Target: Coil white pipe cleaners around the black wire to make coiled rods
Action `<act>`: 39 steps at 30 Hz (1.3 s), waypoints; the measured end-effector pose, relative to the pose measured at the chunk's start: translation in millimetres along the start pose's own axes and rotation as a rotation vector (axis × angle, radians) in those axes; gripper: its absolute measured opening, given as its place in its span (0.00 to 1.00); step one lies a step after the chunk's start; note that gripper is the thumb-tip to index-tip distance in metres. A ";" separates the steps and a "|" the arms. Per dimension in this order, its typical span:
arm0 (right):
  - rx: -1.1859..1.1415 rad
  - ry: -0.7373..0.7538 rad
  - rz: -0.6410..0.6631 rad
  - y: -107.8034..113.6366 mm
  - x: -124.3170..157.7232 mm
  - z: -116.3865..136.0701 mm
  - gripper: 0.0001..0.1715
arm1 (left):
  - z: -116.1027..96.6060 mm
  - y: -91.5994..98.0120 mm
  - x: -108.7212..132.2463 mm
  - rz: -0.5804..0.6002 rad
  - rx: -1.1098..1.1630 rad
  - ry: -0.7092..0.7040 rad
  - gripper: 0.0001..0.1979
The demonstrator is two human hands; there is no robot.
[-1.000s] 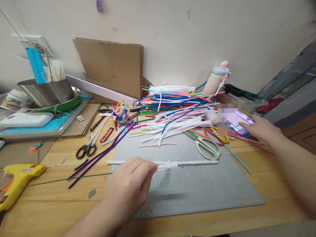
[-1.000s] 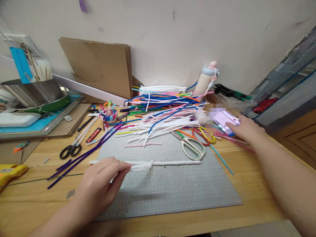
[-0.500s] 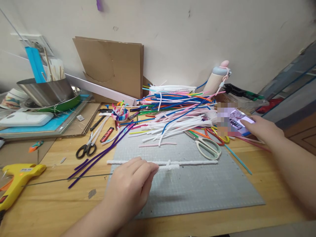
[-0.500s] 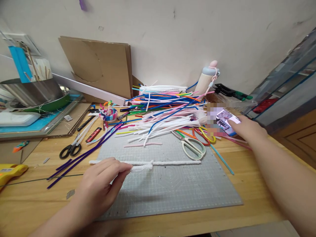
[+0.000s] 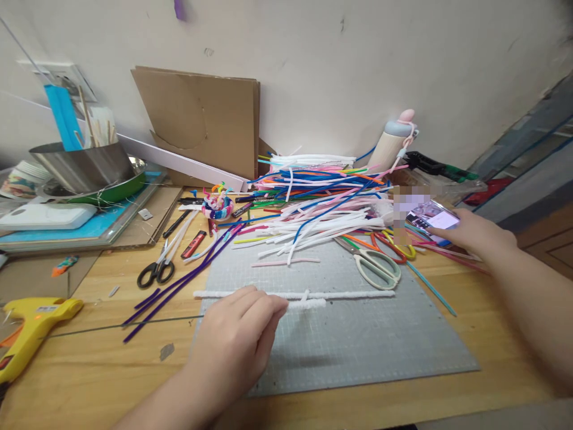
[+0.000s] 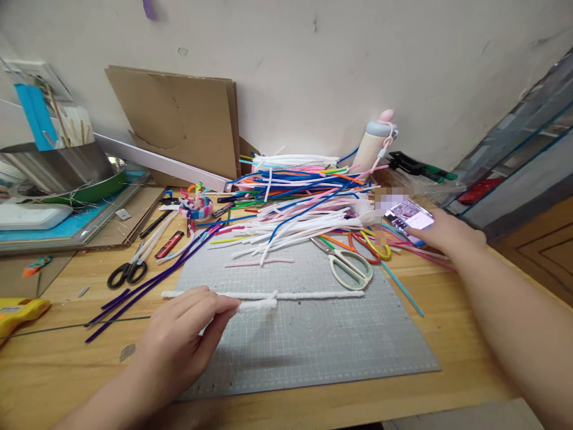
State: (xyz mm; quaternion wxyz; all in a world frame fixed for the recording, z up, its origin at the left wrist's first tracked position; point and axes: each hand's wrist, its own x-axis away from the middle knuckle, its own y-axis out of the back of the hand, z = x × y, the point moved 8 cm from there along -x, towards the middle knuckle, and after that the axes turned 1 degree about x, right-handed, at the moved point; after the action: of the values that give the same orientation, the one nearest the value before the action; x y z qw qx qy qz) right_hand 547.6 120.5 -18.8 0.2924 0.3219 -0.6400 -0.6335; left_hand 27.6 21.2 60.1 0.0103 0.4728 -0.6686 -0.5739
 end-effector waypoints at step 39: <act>-0.770 1.129 0.476 70.3 333.5 261.5 0.11 | -7.1 0.8 0.7 -0.017 -0.159 -0.086 0.06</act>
State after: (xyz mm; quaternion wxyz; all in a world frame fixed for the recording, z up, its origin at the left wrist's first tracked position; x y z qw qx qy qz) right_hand 132.8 21.7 33.3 0.8009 0.3262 -0.1757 -0.4704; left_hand 30.7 15.2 62.7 0.0143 0.4511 -0.6166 -0.6450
